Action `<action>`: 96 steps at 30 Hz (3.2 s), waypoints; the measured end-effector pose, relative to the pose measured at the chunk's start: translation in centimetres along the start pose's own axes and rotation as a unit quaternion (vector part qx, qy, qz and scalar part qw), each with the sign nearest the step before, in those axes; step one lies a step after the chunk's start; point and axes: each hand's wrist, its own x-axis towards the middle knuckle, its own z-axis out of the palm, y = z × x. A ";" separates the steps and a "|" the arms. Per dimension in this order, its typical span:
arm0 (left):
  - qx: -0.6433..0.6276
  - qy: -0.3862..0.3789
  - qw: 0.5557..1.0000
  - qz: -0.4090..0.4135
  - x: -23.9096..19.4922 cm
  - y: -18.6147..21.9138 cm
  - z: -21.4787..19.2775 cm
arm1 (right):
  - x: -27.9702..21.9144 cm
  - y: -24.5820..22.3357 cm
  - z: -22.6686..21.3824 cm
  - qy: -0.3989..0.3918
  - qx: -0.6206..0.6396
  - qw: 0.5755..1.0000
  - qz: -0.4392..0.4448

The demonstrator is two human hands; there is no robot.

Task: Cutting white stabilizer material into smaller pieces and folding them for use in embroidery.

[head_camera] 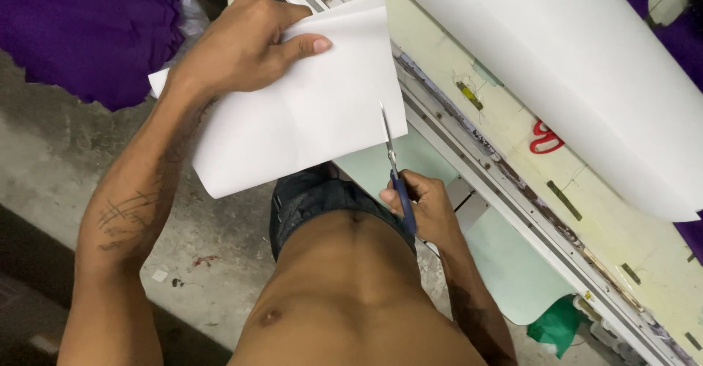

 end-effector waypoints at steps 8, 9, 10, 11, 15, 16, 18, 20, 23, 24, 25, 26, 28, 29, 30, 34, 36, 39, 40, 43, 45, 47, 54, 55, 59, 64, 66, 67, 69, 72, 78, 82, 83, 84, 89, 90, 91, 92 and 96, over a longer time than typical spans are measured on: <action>-0.029 -0.016 0.999 0.022 0.8 0.3 0.6 | -0.9 -1.1 -0.2 0.037 -0.035 0.998 0.039; -0.042 -0.012 0.998 0.045 0.9 0.4 0.7 | -0.9 -1.3 -0.4 0.025 -0.035 0.997 0.062; -0.043 -0.014 0.998 0.046 1.0 0.9 0.8 | -0.9 -1.3 -0.4 0.027 -0.033 0.997 0.063; -0.057 -0.025 0.997 0.052 1.0 1.4 0.9 | -0.9 -1.3 -0.4 0.021 -0.022 0.999 0.029; -0.052 -0.031 0.997 0.056 1.2 2.1 0.7 | -1.0 -1.3 -0.7 0.007 -0.011 1.000 -0.012; -0.052 -0.033 0.997 0.054 1.3 2.2 0.7 | -0.9 -1.1 -0.7 0.007 -0.008 1.000 -0.010; -0.043 -0.044 0.995 0.078 1.7 2.4 0.7 | -0.9 -0.8 -0.9 0.004 -0.013 1.000 -0.021; -0.042 -0.041 0.996 0.067 1.7 2.2 0.8 | -0.9 0.0 -0.7 0.027 -0.002 1.000 -0.011; -0.050 -0.033 0.997 0.056 1.7 2.0 1.0 | -1.0 -0.2 -0.3 0.060 -0.005 0.998 -0.033; -0.059 -0.030 0.996 0.056 1.7 2.0 1.0 | -1.2 -0.4 -0.1 0.073 -0.017 0.995 -0.064; -0.059 -0.032 0.996 0.055 1.6 1.8 1.3 | -1.4 -0.3 -0.1 0.072 -0.016 0.995 -0.063; -0.058 -0.035 0.996 0.052 1.8 1.7 1.4 | -1.4 -0.3 -0.2 0.072 -0.012 0.996 -0.054; -0.056 -0.040 0.996 0.051 1.9 1.6 1.6 | -1.5 -0.6 -0.3 0.074 -0.008 0.996 -0.046; -0.056 -0.048 0.996 0.046 1.9 1.7 1.7 | -1.4 -1.1 -0.3 0.064 -0.011 0.998 0.021; -0.054 -0.055 0.996 0.041 1.9 1.8 1.7 | -1.3 -1.5 -0.4 0.053 -0.015 0.995 0.087; -0.097 -0.084 0.989 0.073 1.6 3.5 2.1 | -1.5 -2.3 -0.4 0.035 -0.005 0.998 0.057; -0.102 -0.092 0.989 0.055 1.5 3.9 2.0 | -1.7 -2.2 -0.5 0.044 0.011 0.998 0.047; -0.086 -0.075 0.992 0.062 1.7 3.6 1.9 | -1.5 -1.1 -0.2 0.067 0.009 0.998 0.013; -0.086 -0.074 0.992 0.061 1.8 3.5 1.9 | -1.6 -1.1 0.1 0.067 0.009 0.998 0.013; -0.082 -0.060 0.992 0.074 1.8 3.4 1.9 | -1.8 -0.7 0.4 0.107 -0.019 0.993 -0.041; -0.087 -0.070 0.992 0.059 1.9 3.6 1.8 | -2.0 -0.1 0.1 0.105 -0.015 0.992 -0.061; -0.072 -0.072 0.992 0.068 2.0 3.6 1.9 | -2.1 -0.5 0.0 0.093 -0.007 0.996 -0.009; -0.100 -0.114 0.981 0.121 2.4 3.8 2.5 | -2.1 -1.4 -0.5 0.040 0.024 0.999 0.016; -0.099 -0.115 0.981 0.122 2.4 3.8 2.4 | -2.0 -1.4 -0.7 0.040 0.025 0.999 0.016; -0.093 -0.095 0.987 0.090 2.3 3.3 1.6 | -2.3 -1.8 -0.9 0.031 0.005 0.999 0.018; -0.174 -0.126 0.976 0.044 2.3 3.1 1.3 | -2.5 -2.2 -1.1 0.032 -0.006 0.999 -0.005; -0.139 -0.146 0.977 0.063 2.4 3.1 2.0 | -2.3 -2.8 -1.0 0.036 0.004 0.999 -0.024; -0.138 -0.146 0.978 0.063 2.5 3.3 2.2 | -2.2 -2.7 -0.8 0.036 0.003 0.999 -0.025; -0.093 -0.121 0.982 0.109 2.5 3.9 2.6 | -2.1 -2.4 -0.6 0.060 0.016 0.998 -0.024; -0.095 -0.119 0.982 0.113 2.5 3.9 2.6 | -2.1 -2.4 -0.6 0.060 0.015 0.998 -0.024; -0.085 -0.114 0.983 0.114 2.8 4.1 2.7 | -2.2 -0.1 -0.2 0.093 -0.002 0.992 -0.079; -0.091 -0.110 0.982 0.121 2.8 4.2 2.7 | -2.5 1.1 0.3 0.110 -0.041 0.990 -0.083; -0.092 -0.114 0.983 0.114 2.8 4.3 2.6 | -2.5 1.1 0.5 0.128 -0.055 0.986 -0.087; -0.093 -0.118 0.983 0.107 2.8 4.4 2.5 | -2.5 1.1 0.8 0.147 -0.069 0.982 -0.092; -0.099 -0.121 0.982 0.102 2.6 4.4 2.6 | -2.5 0.7 0.7 0.142 -0.048 0.985 -0.083; -0.098 -0.121 0.982 0.107 2.6 4.4 2.5 | -2.3 0.8 0.6 0.139 -0.032 0.989 -0.046; -0.097 -0.120 0.982 0.108 2.6 4.7 2.8 | -2.3 1.0 0.5 0.140 -0.032 0.989 -0.047; -0.088 -0.152 0.980 0.095 2.5 5.0 3.1 | -2.3 1.2 0.4 0.134 -0.011 0.990 -0.052; -0.116 -0.178 0.974 0.073 2.2 5.5 3.6 | -2.3 1.1 0.0 0.130 0.009 0.987 -0.095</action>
